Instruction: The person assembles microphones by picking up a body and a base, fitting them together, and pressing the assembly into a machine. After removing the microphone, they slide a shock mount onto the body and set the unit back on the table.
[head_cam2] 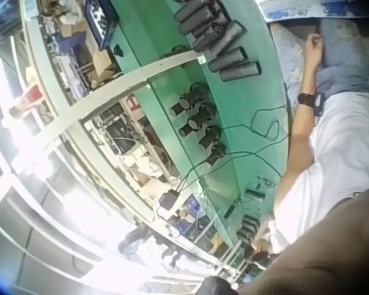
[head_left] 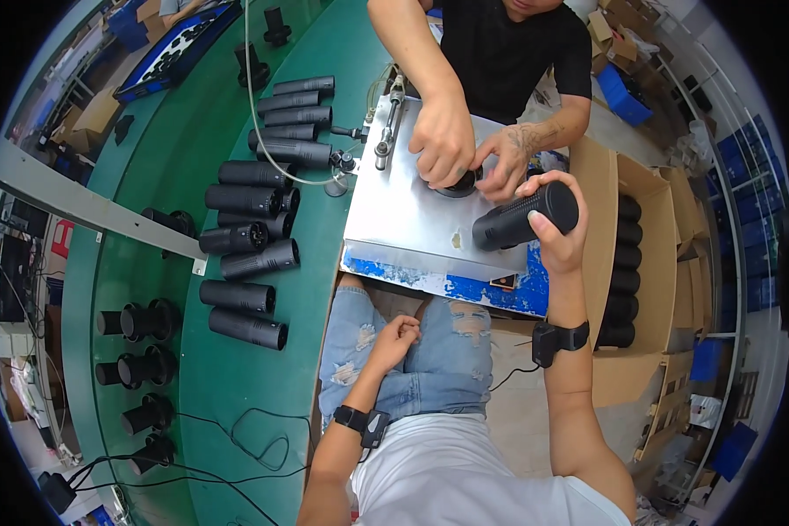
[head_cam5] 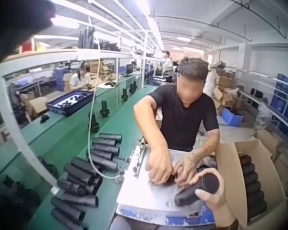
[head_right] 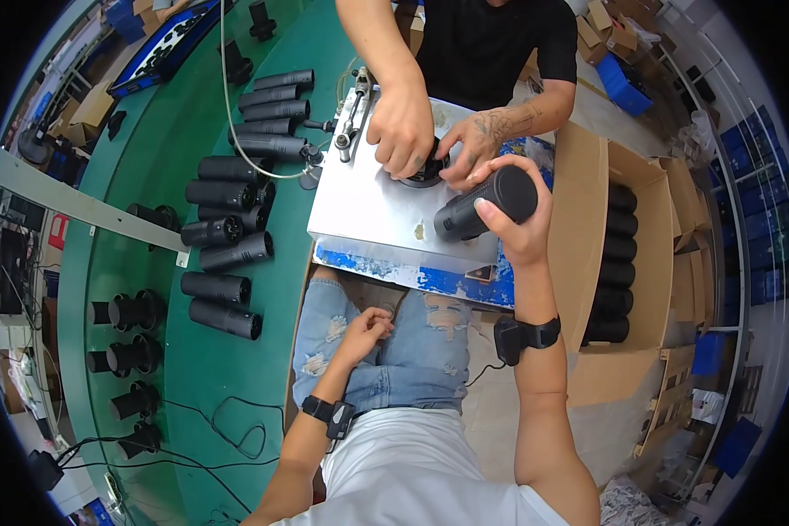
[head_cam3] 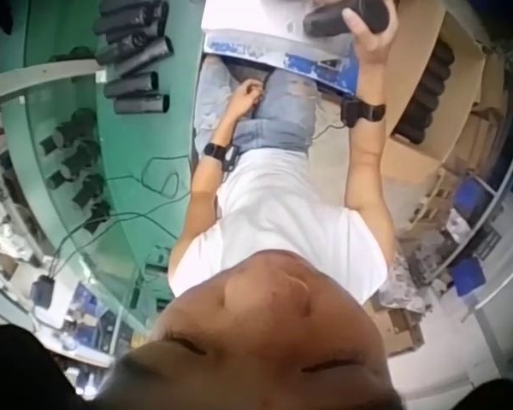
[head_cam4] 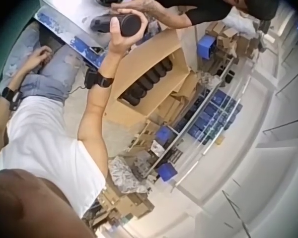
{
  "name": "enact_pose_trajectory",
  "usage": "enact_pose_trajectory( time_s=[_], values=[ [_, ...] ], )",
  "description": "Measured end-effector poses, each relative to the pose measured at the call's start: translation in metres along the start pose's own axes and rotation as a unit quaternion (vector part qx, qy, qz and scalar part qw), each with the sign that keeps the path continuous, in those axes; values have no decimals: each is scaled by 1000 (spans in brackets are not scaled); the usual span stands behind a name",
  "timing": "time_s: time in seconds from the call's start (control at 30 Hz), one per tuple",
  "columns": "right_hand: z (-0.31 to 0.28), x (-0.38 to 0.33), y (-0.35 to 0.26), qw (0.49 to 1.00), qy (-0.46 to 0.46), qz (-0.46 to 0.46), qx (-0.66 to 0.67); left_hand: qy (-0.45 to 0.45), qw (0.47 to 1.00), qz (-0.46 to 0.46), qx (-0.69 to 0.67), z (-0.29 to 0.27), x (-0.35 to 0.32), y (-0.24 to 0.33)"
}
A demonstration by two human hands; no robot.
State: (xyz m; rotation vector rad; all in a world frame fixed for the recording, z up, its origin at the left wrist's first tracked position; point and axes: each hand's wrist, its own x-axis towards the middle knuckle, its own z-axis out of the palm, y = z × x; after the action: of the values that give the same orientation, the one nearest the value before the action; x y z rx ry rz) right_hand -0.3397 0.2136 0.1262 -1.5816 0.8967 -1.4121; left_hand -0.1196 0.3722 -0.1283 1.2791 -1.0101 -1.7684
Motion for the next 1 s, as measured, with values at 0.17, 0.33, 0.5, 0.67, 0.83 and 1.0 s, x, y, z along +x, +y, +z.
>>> enact_pose_trajectory(
  time_s=[0.17,0.33,0.5,0.67,0.83,1.0],
  values=[
    [4,12,-4,998,-12,-37,42,-2,1000,-5,-13,-1,1,-3],
    [6,20,-4,998,-19,-42,33,-3,1000,-19,-21,-1,3,-1],
    [7,22,-5,999,-14,-30,28,-5,999,-38,-28,0,3,6],
    [9,22,-8,999,-11,-30,19,-3,999,-30,-42,-1,6,-2],
    [4,18,-9,999,-10,-26,21,-3,998,-54,-35,-2,6,1],
    [3,16,-13,999,-13,-32,25,-2,998,-53,-43,-3,7,-3]
  ],
)
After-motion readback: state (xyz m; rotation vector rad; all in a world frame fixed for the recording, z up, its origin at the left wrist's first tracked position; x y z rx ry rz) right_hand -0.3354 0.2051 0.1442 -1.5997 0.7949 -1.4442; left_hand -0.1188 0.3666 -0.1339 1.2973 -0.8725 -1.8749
